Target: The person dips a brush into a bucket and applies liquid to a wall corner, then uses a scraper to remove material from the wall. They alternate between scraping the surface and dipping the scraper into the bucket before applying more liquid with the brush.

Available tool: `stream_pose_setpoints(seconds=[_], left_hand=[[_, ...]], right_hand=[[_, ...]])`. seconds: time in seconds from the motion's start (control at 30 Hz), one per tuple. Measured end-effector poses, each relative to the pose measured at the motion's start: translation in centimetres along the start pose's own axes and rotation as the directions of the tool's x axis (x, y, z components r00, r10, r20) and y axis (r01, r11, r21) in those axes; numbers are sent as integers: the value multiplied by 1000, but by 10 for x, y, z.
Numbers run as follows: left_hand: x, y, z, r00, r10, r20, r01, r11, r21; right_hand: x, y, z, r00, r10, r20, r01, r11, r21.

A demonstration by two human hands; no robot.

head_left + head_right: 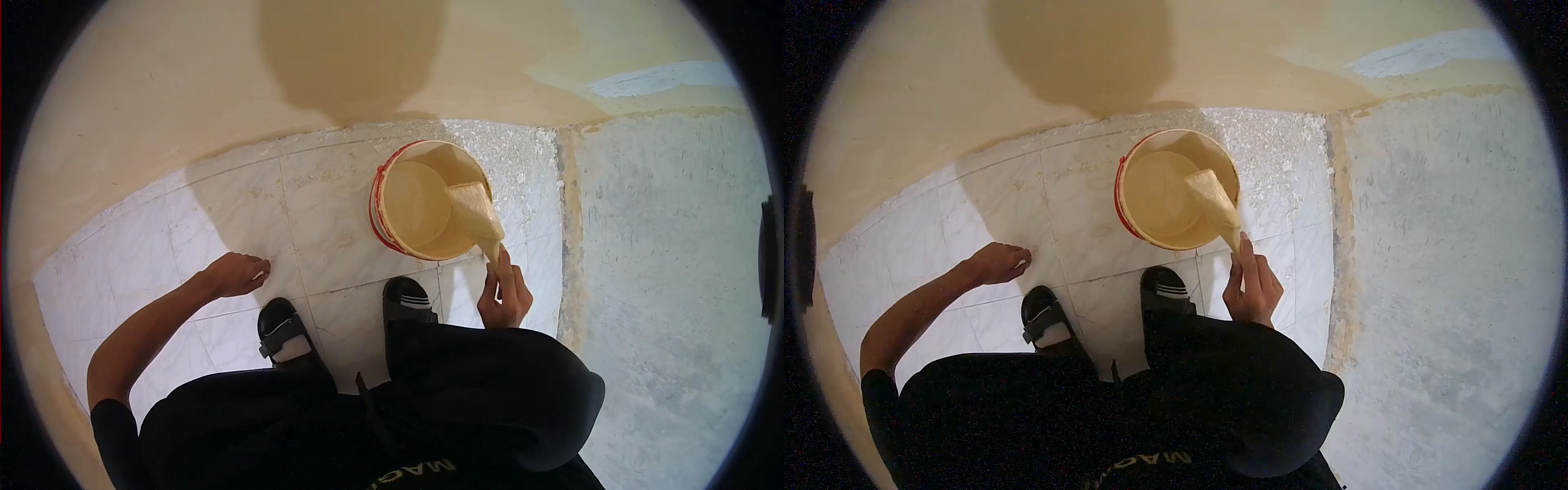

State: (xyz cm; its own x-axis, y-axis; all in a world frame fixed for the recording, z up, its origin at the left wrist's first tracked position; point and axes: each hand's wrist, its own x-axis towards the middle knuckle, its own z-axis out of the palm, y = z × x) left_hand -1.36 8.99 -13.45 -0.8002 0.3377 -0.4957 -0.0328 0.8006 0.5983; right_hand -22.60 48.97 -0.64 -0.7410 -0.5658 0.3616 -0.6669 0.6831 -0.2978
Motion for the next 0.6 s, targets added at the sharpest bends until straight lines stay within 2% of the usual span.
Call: stream_pose_setpoints(seconds=[0.07,0.13,0.2,0.23,0.3,0.33,0.4,0.47,0.53,0.57,0.6], left_hand=[[1,-1,0,1000,-3,3,3,1000,-6],[1,2,-3,999,-35,27,35,999,19],[-3,3,-3,996,-75,55,74,997,36],[-3,3,-4,996,-73,55,72,997,21],[-1,2,-2,996,-62,61,62,998,4],[-1,1,0,998,-49,34,49,999,2],[0,1,1,999,-33,14,33,999,-3],[1,3,-2,996,-73,43,74,997,-10],[1,4,-4,997,-65,52,65,998,-7],[1,4,-6,997,-64,51,64,998,-1],[2,3,-5,997,-65,52,65,998,0]], right_hand=[[0,5,5,997,-59,57,60,998,-3],[3,2,3,996,-49,70,51,999,-18],[3,0,2,998,51,32,-54,994,98],[1,-1,1,998,53,37,-57,993,99],[-2,-5,-4,912,383,147,-410,860,303],[-1,-7,-8,908,391,150,-418,859,296],[5,-8,-12,859,481,176,-502,720,480],[3,-1,-13,868,470,159,-482,719,501],[1,6,-16,823,469,321,-551,520,652],[3,5,-16,773,479,416,-618,419,665],[2,6,-15,772,479,417,-618,418,665]])
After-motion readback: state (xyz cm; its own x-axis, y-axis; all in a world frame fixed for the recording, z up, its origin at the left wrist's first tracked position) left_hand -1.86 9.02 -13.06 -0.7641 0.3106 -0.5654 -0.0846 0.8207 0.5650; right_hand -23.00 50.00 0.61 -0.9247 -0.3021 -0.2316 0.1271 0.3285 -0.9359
